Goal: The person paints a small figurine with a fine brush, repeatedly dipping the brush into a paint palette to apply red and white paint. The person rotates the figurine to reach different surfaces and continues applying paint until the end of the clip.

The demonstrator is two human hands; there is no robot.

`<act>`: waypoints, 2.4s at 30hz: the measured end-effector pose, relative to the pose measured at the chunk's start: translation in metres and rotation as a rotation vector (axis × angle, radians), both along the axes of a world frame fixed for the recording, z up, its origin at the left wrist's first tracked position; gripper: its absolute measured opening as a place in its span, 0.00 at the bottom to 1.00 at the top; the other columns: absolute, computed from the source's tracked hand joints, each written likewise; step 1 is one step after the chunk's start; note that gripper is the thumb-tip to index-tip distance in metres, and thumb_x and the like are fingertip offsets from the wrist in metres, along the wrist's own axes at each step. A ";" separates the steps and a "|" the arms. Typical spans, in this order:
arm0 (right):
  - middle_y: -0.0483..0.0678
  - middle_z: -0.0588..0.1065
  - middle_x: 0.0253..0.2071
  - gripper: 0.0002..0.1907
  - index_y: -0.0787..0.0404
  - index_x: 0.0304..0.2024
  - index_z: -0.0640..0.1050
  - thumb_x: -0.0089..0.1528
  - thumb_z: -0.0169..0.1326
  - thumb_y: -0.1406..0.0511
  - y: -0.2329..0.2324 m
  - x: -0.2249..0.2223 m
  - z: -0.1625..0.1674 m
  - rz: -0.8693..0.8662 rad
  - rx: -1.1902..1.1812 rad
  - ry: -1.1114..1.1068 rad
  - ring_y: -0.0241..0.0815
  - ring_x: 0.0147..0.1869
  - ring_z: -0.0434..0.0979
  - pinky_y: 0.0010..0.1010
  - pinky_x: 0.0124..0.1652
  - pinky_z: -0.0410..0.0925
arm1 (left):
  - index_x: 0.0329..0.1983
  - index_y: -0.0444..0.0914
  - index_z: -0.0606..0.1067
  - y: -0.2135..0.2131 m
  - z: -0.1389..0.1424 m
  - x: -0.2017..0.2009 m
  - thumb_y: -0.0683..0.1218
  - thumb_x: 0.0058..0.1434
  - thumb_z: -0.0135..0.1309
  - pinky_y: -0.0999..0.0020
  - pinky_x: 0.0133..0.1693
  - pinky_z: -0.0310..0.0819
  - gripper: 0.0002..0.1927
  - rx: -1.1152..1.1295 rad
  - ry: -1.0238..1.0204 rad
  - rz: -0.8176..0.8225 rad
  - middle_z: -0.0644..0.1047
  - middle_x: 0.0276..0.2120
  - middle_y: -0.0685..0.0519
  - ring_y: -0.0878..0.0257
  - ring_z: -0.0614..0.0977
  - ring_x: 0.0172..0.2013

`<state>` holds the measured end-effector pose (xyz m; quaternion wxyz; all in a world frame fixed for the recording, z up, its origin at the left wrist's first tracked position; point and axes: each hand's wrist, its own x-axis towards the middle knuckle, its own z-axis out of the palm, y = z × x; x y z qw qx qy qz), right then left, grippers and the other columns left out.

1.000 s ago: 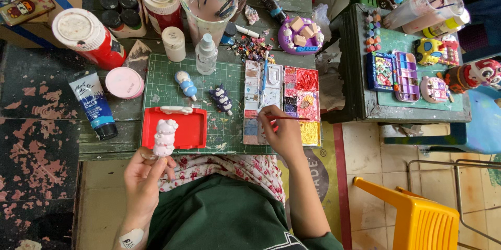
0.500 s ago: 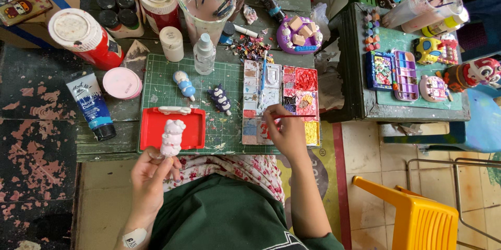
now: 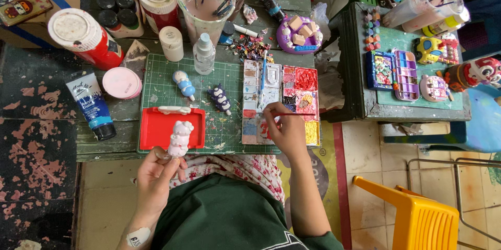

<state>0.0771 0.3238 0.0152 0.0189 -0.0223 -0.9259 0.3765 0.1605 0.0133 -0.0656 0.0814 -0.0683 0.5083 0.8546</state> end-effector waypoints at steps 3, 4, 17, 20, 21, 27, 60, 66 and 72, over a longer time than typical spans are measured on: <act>0.47 0.81 0.32 0.05 0.59 0.42 0.79 0.65 0.57 0.64 -0.003 -0.001 -0.001 0.045 -0.012 0.064 0.41 0.31 0.83 0.29 0.30 0.73 | 0.38 0.36 0.67 0.000 0.000 0.001 0.40 0.68 0.51 0.68 0.32 0.70 0.05 -0.042 -0.014 -0.011 0.79 0.33 0.47 0.65 0.78 0.26; 0.47 0.82 0.32 0.06 0.59 0.42 0.79 0.65 0.57 0.64 -0.002 -0.002 0.000 0.048 0.001 0.035 0.41 0.31 0.83 0.29 0.30 0.73 | 0.38 0.36 0.67 0.000 -0.001 0.001 0.40 0.68 0.52 0.68 0.33 0.71 0.05 -0.036 -0.014 -0.016 0.79 0.33 0.47 0.65 0.78 0.27; 0.48 0.81 0.32 0.06 0.61 0.42 0.79 0.65 0.56 0.65 -0.004 -0.004 0.005 0.105 -0.051 -0.042 0.39 0.31 0.83 0.28 0.29 0.72 | 0.39 0.36 0.68 -0.002 0.000 0.000 0.40 0.67 0.52 0.67 0.33 0.72 0.05 0.004 -0.010 0.002 0.78 0.32 0.48 0.64 0.77 0.27; 0.48 0.81 0.33 0.06 0.62 0.42 0.79 0.65 0.56 0.66 -0.004 -0.004 0.004 0.026 -0.006 0.020 0.39 0.31 0.82 0.28 0.29 0.71 | 0.39 0.36 0.68 -0.002 -0.001 0.001 0.40 0.67 0.52 0.67 0.31 0.71 0.05 0.032 -0.029 0.008 0.78 0.30 0.48 0.64 0.77 0.26; 0.48 0.81 0.34 0.06 0.62 0.42 0.79 0.65 0.55 0.66 -0.004 -0.004 0.004 0.068 -0.047 0.010 0.38 0.32 0.82 0.28 0.29 0.71 | 0.39 0.36 0.67 -0.002 -0.001 0.001 0.40 0.68 0.52 0.67 0.31 0.70 0.05 0.039 -0.030 0.009 0.78 0.30 0.48 0.63 0.77 0.26; 0.48 0.82 0.33 0.06 0.62 0.42 0.79 0.66 0.55 0.66 -0.003 -0.004 0.004 0.042 -0.060 -0.029 0.39 0.27 0.78 0.28 0.28 0.68 | 0.41 0.38 0.67 -0.007 -0.001 -0.004 0.40 0.66 0.50 0.68 0.29 0.68 0.04 0.098 -0.072 0.077 0.77 0.30 0.49 0.64 0.76 0.25; 0.43 0.75 0.24 0.04 0.59 0.42 0.79 0.67 0.57 0.65 0.014 0.009 -0.021 -0.056 -0.118 0.038 0.29 0.23 0.69 0.24 0.24 0.61 | 0.41 0.38 0.69 0.016 -0.002 0.005 0.43 0.66 0.50 0.70 0.29 0.64 0.04 0.086 -0.194 -0.097 0.77 0.30 0.51 0.64 0.74 0.24; 0.44 0.75 0.23 0.05 0.59 0.42 0.78 0.64 0.58 0.68 0.010 0.022 -0.014 -0.086 -0.157 -0.026 0.29 0.22 0.65 0.24 0.24 0.57 | 0.38 0.39 0.67 0.013 -0.001 0.003 0.42 0.68 0.50 0.69 0.31 0.67 0.05 0.108 -0.139 -0.105 0.77 0.29 0.50 0.64 0.75 0.25; 0.46 0.77 0.32 0.07 0.59 0.42 0.77 0.61 0.59 0.70 0.003 0.023 -0.007 -0.006 -0.088 0.120 0.32 0.31 0.75 0.24 0.31 0.67 | 0.38 0.38 0.67 0.016 0.002 0.003 0.42 0.67 0.51 0.69 0.31 0.67 0.05 0.053 -0.112 -0.091 0.78 0.29 0.50 0.64 0.76 0.24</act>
